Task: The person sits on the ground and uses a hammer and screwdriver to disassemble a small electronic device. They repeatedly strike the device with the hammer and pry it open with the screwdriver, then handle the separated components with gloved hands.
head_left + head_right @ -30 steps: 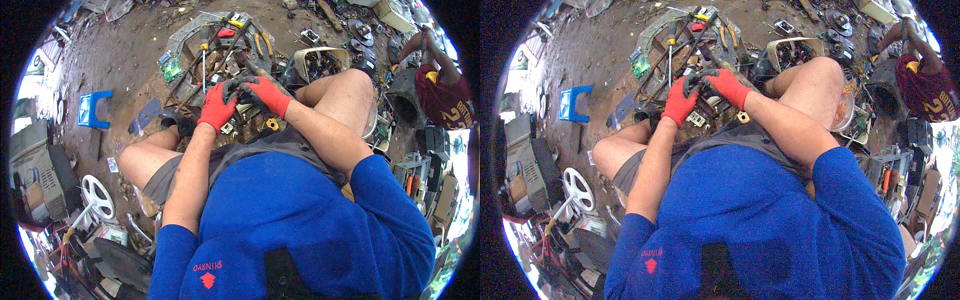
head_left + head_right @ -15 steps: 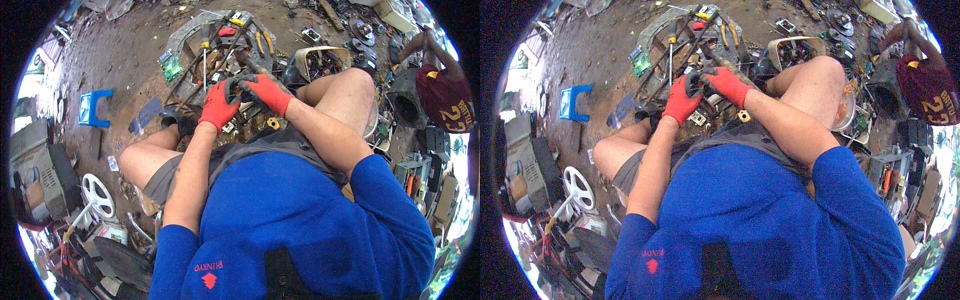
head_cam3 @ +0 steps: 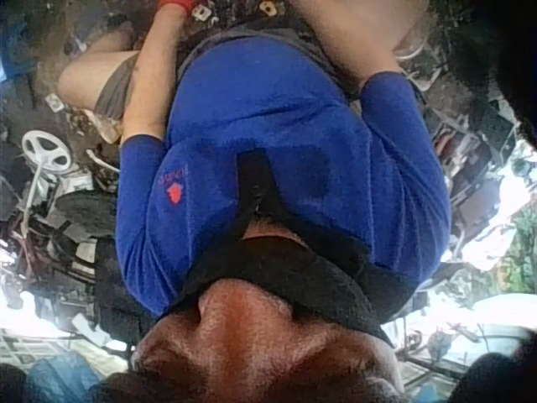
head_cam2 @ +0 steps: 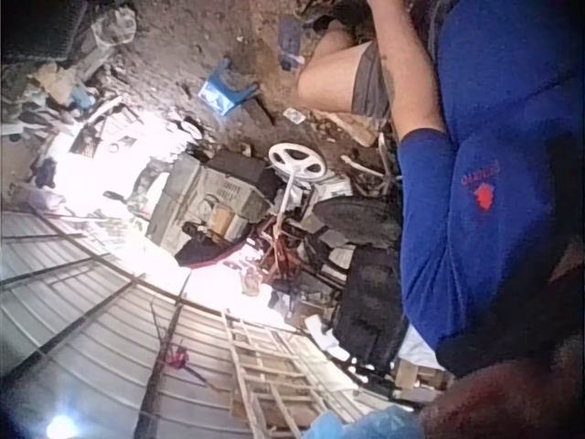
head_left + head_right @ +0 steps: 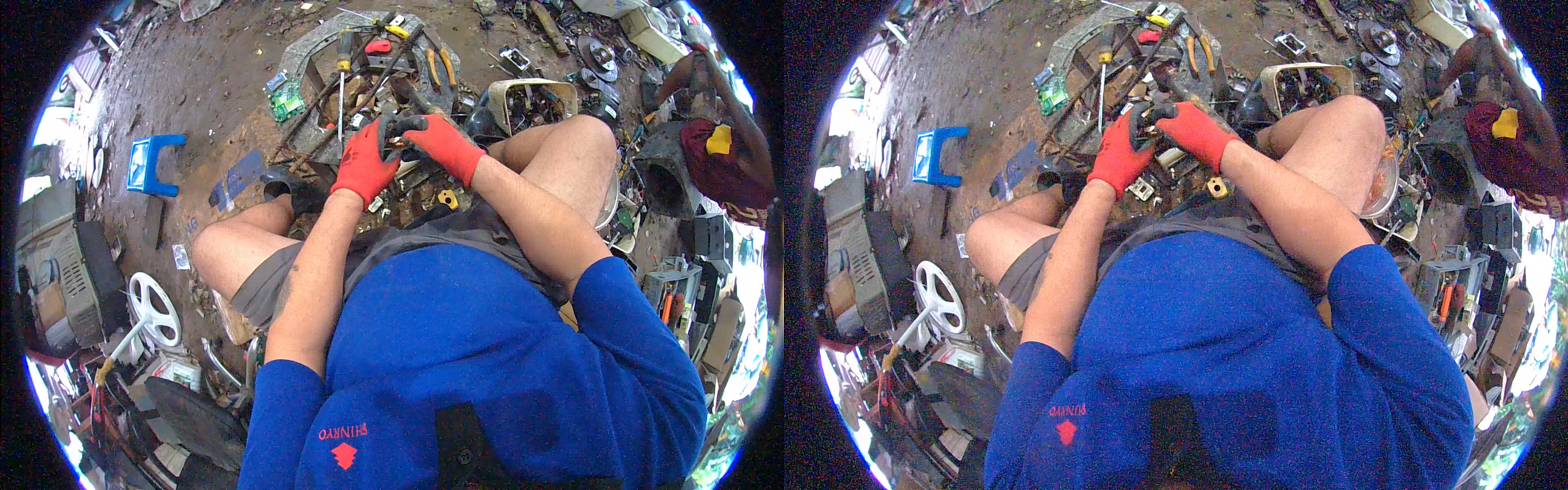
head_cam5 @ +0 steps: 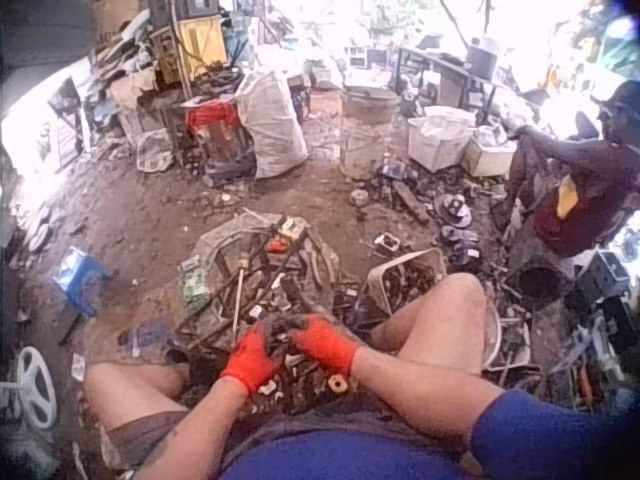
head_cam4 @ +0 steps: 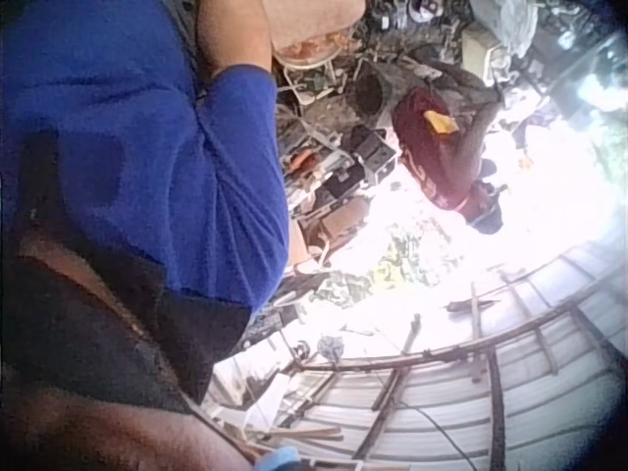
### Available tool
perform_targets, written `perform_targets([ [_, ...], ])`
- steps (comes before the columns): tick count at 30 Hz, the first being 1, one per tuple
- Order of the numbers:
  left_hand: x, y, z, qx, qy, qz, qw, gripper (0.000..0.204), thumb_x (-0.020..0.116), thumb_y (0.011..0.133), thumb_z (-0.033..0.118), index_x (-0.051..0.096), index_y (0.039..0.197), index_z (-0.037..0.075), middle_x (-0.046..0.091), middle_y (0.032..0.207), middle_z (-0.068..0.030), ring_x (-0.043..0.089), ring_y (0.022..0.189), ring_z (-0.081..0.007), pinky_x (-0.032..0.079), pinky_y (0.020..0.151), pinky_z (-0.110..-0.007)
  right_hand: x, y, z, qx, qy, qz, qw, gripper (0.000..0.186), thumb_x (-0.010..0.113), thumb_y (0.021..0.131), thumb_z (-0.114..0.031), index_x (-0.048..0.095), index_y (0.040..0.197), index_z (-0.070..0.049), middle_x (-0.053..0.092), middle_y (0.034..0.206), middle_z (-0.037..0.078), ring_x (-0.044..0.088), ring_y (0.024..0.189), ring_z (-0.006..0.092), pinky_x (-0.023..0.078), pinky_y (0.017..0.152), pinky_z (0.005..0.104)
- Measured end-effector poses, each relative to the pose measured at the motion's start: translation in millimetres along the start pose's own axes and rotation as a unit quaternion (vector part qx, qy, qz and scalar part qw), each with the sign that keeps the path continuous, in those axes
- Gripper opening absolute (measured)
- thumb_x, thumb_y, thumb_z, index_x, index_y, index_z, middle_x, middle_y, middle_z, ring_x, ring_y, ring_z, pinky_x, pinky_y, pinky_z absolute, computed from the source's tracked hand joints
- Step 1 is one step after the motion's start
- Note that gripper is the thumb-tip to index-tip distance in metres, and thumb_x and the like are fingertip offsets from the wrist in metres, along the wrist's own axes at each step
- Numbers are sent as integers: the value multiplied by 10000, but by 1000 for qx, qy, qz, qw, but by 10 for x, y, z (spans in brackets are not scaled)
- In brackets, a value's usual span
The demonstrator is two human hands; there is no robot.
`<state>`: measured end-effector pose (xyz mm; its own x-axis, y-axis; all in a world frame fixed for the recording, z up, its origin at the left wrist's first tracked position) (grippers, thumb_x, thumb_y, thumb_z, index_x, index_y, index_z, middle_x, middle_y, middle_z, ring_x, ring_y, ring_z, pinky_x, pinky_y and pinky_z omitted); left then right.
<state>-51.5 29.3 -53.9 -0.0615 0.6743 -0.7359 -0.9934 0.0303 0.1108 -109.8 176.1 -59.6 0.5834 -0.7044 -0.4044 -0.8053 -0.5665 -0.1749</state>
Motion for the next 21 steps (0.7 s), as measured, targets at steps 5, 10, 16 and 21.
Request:
perform_targets([
  [5,6,1,-25,35,-18,13,999,572,700,724,148,497,1251,56,580,1166,-174,552,1094,-348,430,954,-413,96,73,252,33,161,-40,985,281,622,801,-137,661,1061,-38,680,927,50,615,806,144,490,740,311],
  [10,2,-64,-107,5,-38,-30,999,671,715,702,177,439,1304,69,509,1247,-166,461,1174,-361,369,1013,-419,37,-59,-16,86,146,-94,981,285,620,802,-128,661,1072,-44,678,964,47,609,855,143,483,790,312],
  [16,-9,-61,-92,8,-42,-37,998,584,694,718,195,488,1251,74,531,1202,-151,471,1138,-362,372,999,-417,82,27,236,44,18,-56,997,289,590,825,-153,646,1080,-30,682,955,93,599,869,158,463,818,326],
  [21,-29,-19,6,26,-34,-33,999,540,687,720,200,508,1213,69,551,1167,-145,494,1100,-363,381,984,-415,66,95,403,7,28,-51,998,297,583,791,-211,648,962,24,682,865,162,653,782,241,491,734,374],
])
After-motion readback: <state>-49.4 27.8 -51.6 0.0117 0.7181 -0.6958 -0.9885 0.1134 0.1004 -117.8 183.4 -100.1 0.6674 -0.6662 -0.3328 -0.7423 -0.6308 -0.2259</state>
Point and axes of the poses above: each hand's wrist, its own y-axis towards the middle knuckle, its own x-axis out of the palm, z = x × y, the point moved 4 cm from there along y, towards the middle knuckle
